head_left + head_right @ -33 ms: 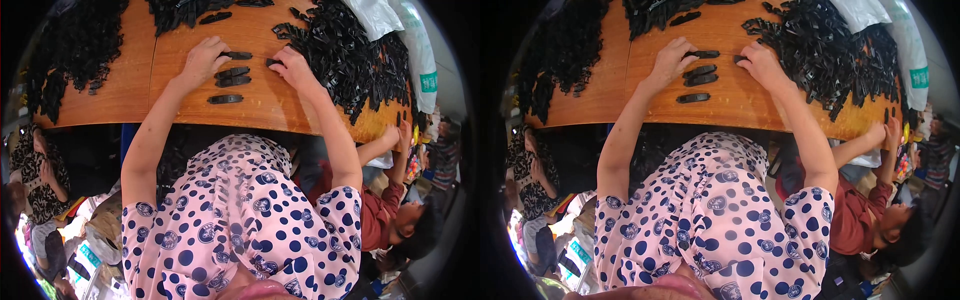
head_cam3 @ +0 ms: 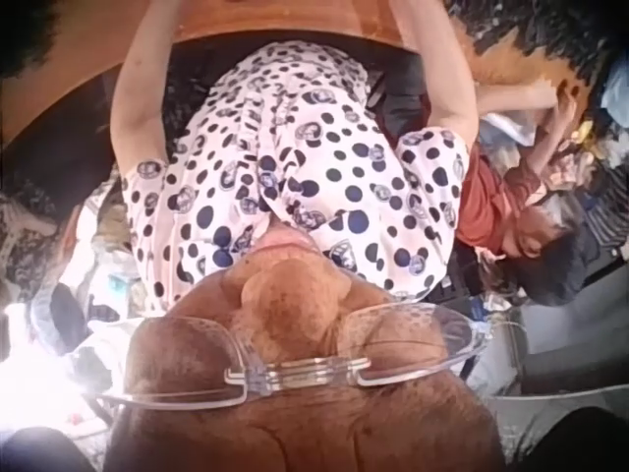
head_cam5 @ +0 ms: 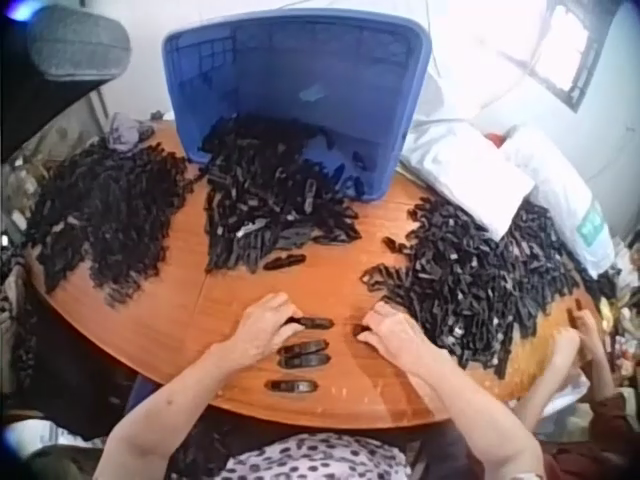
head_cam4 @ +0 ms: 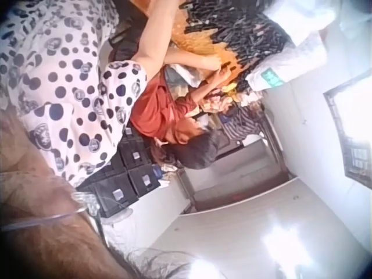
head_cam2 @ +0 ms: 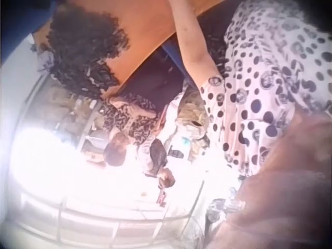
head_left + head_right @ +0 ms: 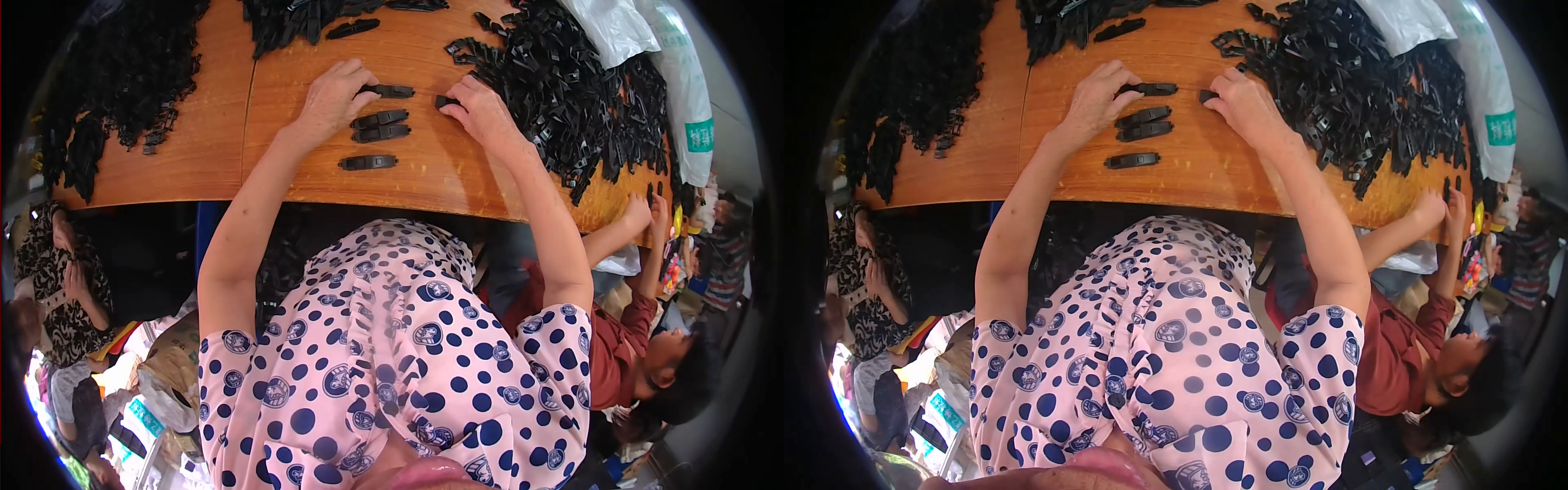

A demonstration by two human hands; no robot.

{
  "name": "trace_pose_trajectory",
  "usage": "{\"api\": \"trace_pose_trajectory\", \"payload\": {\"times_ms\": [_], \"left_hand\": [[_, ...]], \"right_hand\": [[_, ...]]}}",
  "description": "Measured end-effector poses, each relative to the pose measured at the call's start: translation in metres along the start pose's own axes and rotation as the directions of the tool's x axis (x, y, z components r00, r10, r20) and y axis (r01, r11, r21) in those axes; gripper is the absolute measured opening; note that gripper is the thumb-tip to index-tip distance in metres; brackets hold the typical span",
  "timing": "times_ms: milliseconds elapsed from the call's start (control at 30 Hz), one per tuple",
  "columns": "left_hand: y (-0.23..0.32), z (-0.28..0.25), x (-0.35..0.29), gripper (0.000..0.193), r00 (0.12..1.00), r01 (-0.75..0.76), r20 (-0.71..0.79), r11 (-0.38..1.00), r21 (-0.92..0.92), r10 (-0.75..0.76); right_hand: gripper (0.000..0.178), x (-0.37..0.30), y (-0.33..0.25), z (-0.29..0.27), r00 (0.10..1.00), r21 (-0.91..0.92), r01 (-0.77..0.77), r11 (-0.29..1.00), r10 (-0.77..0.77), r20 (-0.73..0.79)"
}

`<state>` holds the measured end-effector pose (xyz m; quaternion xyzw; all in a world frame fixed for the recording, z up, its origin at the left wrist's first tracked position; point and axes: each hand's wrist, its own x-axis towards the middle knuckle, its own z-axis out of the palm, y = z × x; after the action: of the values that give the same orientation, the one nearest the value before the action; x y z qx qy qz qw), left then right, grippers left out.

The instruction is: The person assembles plastic components by fitting pieces together by hand, arranging the assembled parts on the table, and placing finished items into a blue container.

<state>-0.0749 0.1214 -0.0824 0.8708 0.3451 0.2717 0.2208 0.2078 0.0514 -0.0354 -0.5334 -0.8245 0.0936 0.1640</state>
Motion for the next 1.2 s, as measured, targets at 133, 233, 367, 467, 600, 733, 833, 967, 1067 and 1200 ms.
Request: {"api": "trace_pose_trajectory", "payload": {"times_ms": [133, 233, 367, 467, 600, 733, 833, 967, 1067, 1200], "left_hand": [[0.002, 0.004, -0.001, 0.017, 0.998, 0.049, -0.027, 0.991, -0.127, -0.053], [-0.001, 0.003, 0.000, 0.019, 0.999, 0.012, -0.031, 0.985, -0.171, -0.018], [0.002, 0.004, 0.001, 0.021, 0.999, 0.008, -0.030, 0.982, -0.187, -0.014], [0.001, 0.006, 0.002, 0.021, 0.999, -0.014, -0.042, 0.980, -0.201, 0.006], [0.000, 0.003, 0.006, 0.021, 0.999, -0.021, -0.040, 0.976, -0.216, 0.013], [0.000, 0.001, 0.010, 0.021, 0.999, 0.038, -0.014, 0.968, -0.249, -0.043], [-0.001, -0.001, 0.008, 0.027, 0.996, 0.065, 0.072, 0.988, -0.142, -0.055], [0.000, -0.021, 0.017, 0.034, 0.974, 0.211, 0.123, 0.960, -0.186, -0.191], [-0.031, -0.019, 0.043, 0.035, 0.961, 0.249, -0.157, 0.958, 0.144, -0.226], [-0.030, -0.016, 0.056, 0.021, 0.969, 0.245, -0.147, 0.867, 0.435, -0.200]], "right_hand": [[0.021, 0.020, -0.025, -0.005, 0.999, -0.023, 0.003, 1.000, -0.004, -0.036], [0.021, 0.032, -0.026, 0.005, 0.999, 0.108, -0.027, 0.994, 0.031, -0.035], [0.020, 0.036, -0.021, 0.009, 0.999, 0.070, 0.045, 0.997, -0.046, 0.019], [0.020, 0.043, -0.022, 0.004, 0.995, 0.062, 0.039, 0.997, -0.044, 0.092], [0.019, 0.050, -0.023, 0.033, 0.994, 0.114, 0.104, 0.988, -0.107, 0.019], [0.021, 0.051, -0.033, 0.032, 1.000, 0.082, -0.022, 0.996, 0.022, 0.001], [0.019, 0.046, -0.028, 0.011, 0.999, 0.040, 0.045, 0.998, -0.046, 0.023], [0.029, 0.022, 0.000, -0.035, 0.993, -0.355, 0.105, 0.929, -0.118, -0.016], [0.028, 0.012, 0.021, -0.034, 0.992, -0.480, 0.124, 0.868, -0.098, 0.078], [0.021, 0.013, 0.025, -0.028, 0.990, -0.403, 0.118, 0.908, -0.077, 0.116]]}}
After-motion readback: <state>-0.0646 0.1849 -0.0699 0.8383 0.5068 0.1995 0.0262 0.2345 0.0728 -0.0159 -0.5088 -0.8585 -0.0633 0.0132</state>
